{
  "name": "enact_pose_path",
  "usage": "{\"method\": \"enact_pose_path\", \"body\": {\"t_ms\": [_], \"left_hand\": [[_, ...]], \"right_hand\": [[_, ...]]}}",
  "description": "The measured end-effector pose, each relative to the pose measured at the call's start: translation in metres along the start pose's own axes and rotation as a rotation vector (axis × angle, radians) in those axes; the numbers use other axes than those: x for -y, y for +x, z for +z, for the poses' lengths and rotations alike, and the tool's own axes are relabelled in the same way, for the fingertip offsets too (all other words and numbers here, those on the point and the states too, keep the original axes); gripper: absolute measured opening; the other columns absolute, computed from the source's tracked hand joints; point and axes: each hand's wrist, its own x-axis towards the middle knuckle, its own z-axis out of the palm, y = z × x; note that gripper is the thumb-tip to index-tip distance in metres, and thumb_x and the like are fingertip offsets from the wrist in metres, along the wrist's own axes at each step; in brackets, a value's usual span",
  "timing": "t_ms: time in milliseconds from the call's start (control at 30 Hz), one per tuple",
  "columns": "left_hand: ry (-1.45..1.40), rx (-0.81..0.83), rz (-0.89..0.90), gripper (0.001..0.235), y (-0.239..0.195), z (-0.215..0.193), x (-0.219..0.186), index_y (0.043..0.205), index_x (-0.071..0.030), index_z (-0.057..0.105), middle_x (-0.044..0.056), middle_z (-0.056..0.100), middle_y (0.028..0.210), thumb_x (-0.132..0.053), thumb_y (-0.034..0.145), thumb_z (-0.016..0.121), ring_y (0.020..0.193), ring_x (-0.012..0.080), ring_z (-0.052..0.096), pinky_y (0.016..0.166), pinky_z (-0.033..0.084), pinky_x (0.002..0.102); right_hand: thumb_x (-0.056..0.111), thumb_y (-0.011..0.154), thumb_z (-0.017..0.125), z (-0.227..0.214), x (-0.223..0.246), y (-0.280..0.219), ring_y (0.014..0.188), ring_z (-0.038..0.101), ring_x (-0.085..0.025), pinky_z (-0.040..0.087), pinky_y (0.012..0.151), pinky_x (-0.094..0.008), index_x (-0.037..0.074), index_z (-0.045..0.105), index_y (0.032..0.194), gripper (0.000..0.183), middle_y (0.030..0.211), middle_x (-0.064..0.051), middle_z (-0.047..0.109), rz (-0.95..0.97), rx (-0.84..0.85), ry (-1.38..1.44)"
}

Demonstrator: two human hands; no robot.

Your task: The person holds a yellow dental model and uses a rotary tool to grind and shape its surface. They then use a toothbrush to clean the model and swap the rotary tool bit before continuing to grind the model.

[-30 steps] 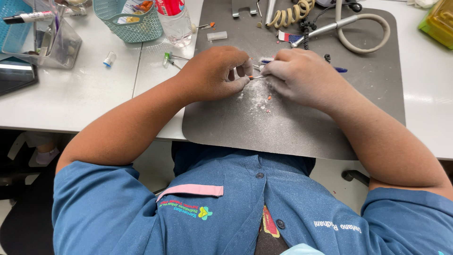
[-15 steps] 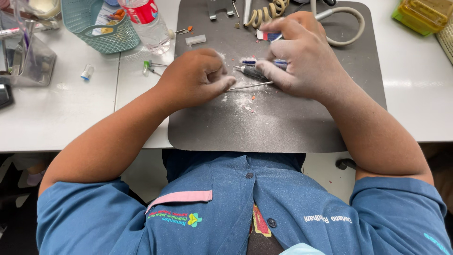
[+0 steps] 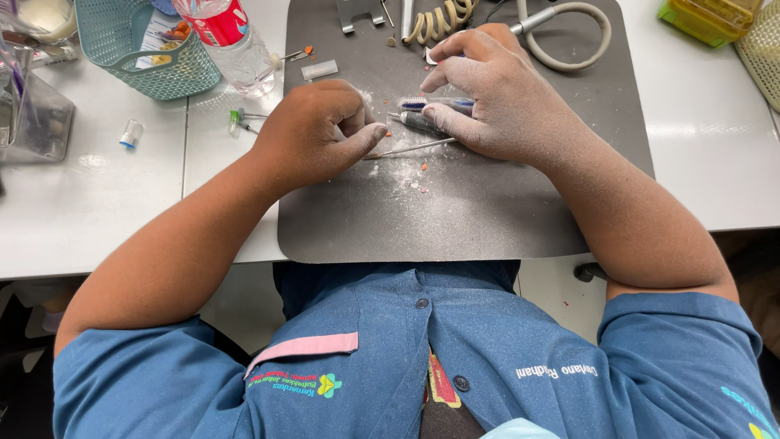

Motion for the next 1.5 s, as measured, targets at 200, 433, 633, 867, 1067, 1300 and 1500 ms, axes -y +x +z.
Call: {"method": "enact_pose_path", "body": {"t_ms": [200, 433, 633, 867, 1067, 1300, 1500], "left_hand": [[0.006, 0.013, 0.06, 0.033, -0.002, 0.001, 0.0, 0.072, -0.007, 0.062, 0.01, 0.063, 0.073, -0.023, 0.09, 0.084, 0.063, 0.0236, 0.06, 0.055, 0.046, 0.038], [-0.04, 0.049, 0.007, 0.018, -0.001, -0.002, -0.005, 0.087, -0.008, 0.073, 0.009, 0.07, 0.084, -0.024, 0.09, 0.082, 0.07, 0.0211, 0.068, 0.057, 0.054, 0.034], [-0.049, 0.048, 0.022, 0.015, -0.001, -0.003, -0.008, 0.09, -0.008, 0.074, 0.009, 0.069, 0.084, -0.021, 0.089, 0.082, 0.072, 0.0198, 0.069, 0.06, 0.054, 0.035], [-0.075, 0.055, -0.001, 0.009, -0.003, -0.003, -0.01, 0.092, -0.008, 0.073, 0.008, 0.07, 0.088, -0.015, 0.09, 0.077, 0.074, 0.0185, 0.07, 0.063, 0.055, 0.033], [-0.047, 0.024, -0.049, 0.011, -0.002, -0.009, -0.006, 0.092, -0.006, 0.071, 0.009, 0.07, 0.087, -0.015, 0.088, 0.076, 0.075, 0.0207, 0.071, 0.066, 0.056, 0.035], [0.037, 0.25, -0.006, 0.019, -0.001, 0.007, -0.007, 0.095, -0.008, 0.074, 0.01, 0.072, 0.094, -0.024, 0.086, 0.08, 0.085, 0.029, 0.07, 0.072, 0.054, 0.044], [0.158, 0.328, 0.017, 0.018, 0.0, 0.0, -0.004, 0.097, -0.009, 0.074, 0.01, 0.072, 0.099, -0.023, 0.087, 0.076, 0.09, 0.0358, 0.068, 0.075, 0.052, 0.049]], "right_hand": [[0.027, 0.096, 0.08, 0.007, -0.004, 0.0, 0.128, 0.053, -0.032, 0.044, 0.109, -0.048, 0.008, 0.077, 0.113, 0.026, 0.132, -0.015, 0.063, -0.051, 0.005, -0.029], [0.029, 0.095, 0.079, 0.012, -0.002, 0.001, 0.127, 0.054, -0.032, 0.046, 0.107, -0.045, 0.005, 0.075, 0.114, 0.031, 0.13, -0.016, 0.062, -0.138, 0.053, -0.103], [0.031, 0.096, 0.077, 0.014, 0.001, -0.002, 0.123, 0.057, -0.031, 0.047, 0.103, -0.046, 0.006, 0.075, 0.114, 0.03, 0.126, -0.015, 0.064, -0.182, 0.054, -0.142], [0.023, 0.105, 0.073, -0.017, -0.022, 0.002, 0.11, 0.063, -0.028, 0.05, 0.099, -0.044, 0.005, 0.074, 0.108, 0.018, 0.113, -0.013, 0.068, 0.0, 0.018, -0.074], [0.024, 0.087, 0.071, -0.018, -0.011, 0.002, 0.089, 0.068, -0.03, 0.054, 0.082, -0.045, 0.01, 0.076, 0.098, 0.019, 0.093, -0.01, 0.071, -0.012, 0.181, -0.225], [0.032, 0.083, 0.072, -0.01, 0.011, 0.008, 0.083, 0.072, -0.031, 0.057, 0.072, -0.045, 0.01, 0.077, 0.105, 0.032, 0.091, -0.012, 0.075, 0.327, 0.423, -0.259], [0.046, 0.078, 0.077, 0.001, 0.008, 0.016, 0.089, 0.073, -0.029, 0.057, 0.076, -0.044, 0.013, 0.075, 0.115, 0.049, 0.097, -0.01, 0.076, 0.388, 0.46, -0.169]]}}
